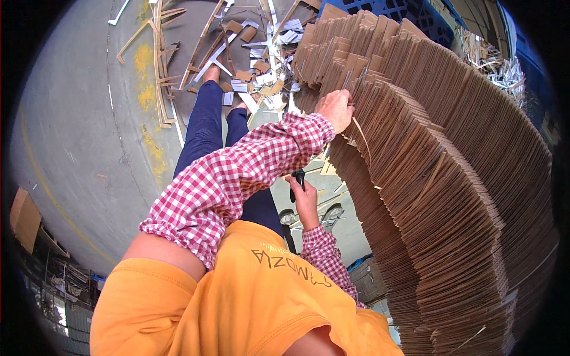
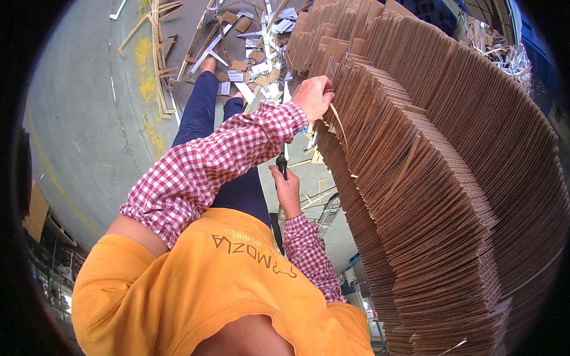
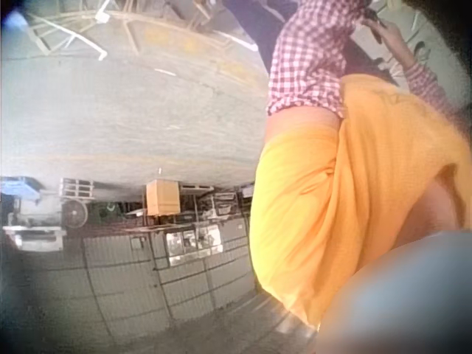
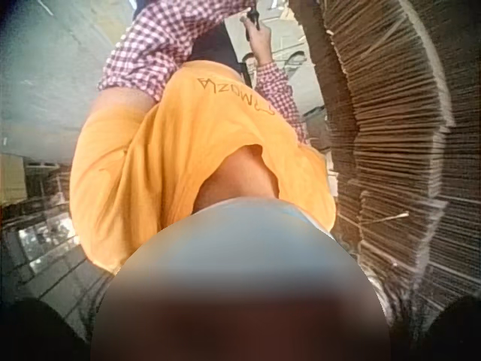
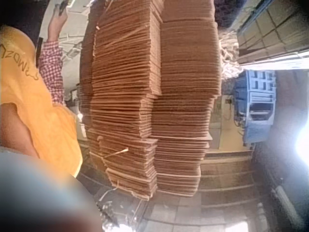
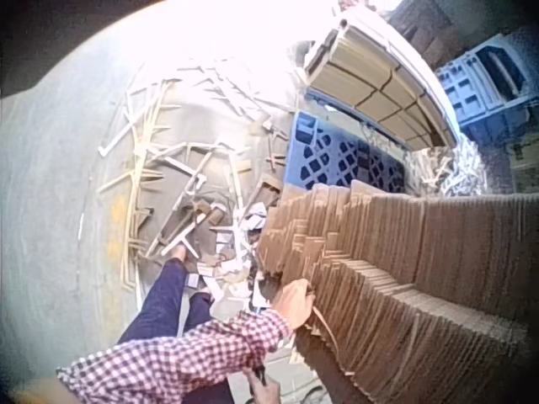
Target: Trim and remove excess edges or plastic strips from a large stack of cardboard sheets using a handheld cutter.
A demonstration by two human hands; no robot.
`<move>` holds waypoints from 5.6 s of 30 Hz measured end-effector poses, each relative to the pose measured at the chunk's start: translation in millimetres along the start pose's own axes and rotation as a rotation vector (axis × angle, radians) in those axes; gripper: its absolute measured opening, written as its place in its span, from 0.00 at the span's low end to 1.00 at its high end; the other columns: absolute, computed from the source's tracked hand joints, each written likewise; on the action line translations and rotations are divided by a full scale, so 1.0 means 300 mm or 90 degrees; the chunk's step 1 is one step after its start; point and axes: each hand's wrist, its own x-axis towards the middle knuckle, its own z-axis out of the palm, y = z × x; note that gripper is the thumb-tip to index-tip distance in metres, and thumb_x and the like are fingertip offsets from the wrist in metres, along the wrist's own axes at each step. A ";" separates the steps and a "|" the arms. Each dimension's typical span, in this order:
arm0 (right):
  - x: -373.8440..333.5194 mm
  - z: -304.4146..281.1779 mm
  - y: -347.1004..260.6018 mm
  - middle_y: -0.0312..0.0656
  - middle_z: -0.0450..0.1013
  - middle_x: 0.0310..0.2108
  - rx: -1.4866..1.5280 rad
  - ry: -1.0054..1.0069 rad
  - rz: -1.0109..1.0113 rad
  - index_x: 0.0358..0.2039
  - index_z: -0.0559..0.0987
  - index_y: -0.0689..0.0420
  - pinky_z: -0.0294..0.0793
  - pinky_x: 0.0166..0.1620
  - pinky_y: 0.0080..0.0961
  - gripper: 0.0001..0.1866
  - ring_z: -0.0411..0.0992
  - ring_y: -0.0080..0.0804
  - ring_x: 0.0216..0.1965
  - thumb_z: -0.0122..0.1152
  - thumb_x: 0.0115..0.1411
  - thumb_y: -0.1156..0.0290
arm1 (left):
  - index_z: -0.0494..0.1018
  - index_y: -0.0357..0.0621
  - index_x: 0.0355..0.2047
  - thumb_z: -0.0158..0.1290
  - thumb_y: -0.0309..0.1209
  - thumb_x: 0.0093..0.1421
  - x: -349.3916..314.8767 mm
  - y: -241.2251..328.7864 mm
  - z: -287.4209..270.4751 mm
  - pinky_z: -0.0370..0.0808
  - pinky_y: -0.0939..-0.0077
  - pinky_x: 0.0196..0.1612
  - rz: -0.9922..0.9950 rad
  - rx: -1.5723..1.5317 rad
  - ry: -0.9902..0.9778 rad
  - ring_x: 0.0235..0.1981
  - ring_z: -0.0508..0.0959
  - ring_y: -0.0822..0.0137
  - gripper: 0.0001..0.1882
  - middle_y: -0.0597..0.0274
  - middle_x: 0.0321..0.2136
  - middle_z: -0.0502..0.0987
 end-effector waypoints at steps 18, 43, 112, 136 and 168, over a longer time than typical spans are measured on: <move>-0.001 -0.018 0.044 0.25 0.58 0.15 -0.027 -0.013 0.006 0.28 0.78 0.62 0.50 0.22 0.17 0.14 0.52 0.13 0.19 0.55 0.55 0.62 | 0.74 0.41 0.30 0.58 0.35 0.45 0.171 0.009 -0.043 0.66 0.66 0.49 0.004 -0.067 0.024 0.43 0.70 0.54 0.13 0.50 0.36 0.68; 0.012 -0.045 0.058 0.25 0.59 0.16 -0.063 -0.029 0.073 0.27 0.77 0.62 0.53 0.23 0.17 0.15 0.54 0.14 0.20 0.55 0.55 0.61 | 0.73 0.36 0.27 0.53 0.29 0.47 0.180 -0.006 -0.008 0.72 0.66 0.39 -0.052 -0.044 -0.014 0.33 0.76 0.55 0.09 0.47 0.27 0.76; -0.087 -0.179 0.112 0.39 0.63 0.14 -0.207 -0.004 -0.078 0.18 0.70 0.66 0.59 0.24 0.28 0.20 0.58 0.23 0.19 0.56 0.52 0.58 | 0.73 0.35 0.26 0.53 0.26 0.50 -0.092 0.394 -0.050 0.72 0.70 0.32 -0.009 -0.142 0.070 0.26 0.76 0.64 0.06 0.53 0.23 0.76; -0.121 -0.194 0.086 0.40 0.63 0.13 -0.251 -0.016 -0.076 0.21 0.72 0.66 0.59 0.24 0.29 0.19 0.59 0.24 0.18 0.57 0.51 0.59 | 0.71 0.36 0.26 0.54 0.25 0.48 -0.103 0.376 -0.059 0.70 0.67 0.35 0.185 -0.150 0.158 0.30 0.74 0.55 0.06 0.52 0.27 0.72; -0.099 -0.214 0.048 0.44 0.65 0.14 -0.305 -0.017 -0.082 0.21 0.73 0.66 0.61 0.25 0.31 0.20 0.62 0.29 0.18 0.57 0.50 0.58 | 0.70 0.34 0.26 0.54 0.27 0.48 -0.035 0.320 -0.049 0.70 0.64 0.33 0.178 -0.102 0.160 0.28 0.74 0.54 0.08 0.51 0.26 0.72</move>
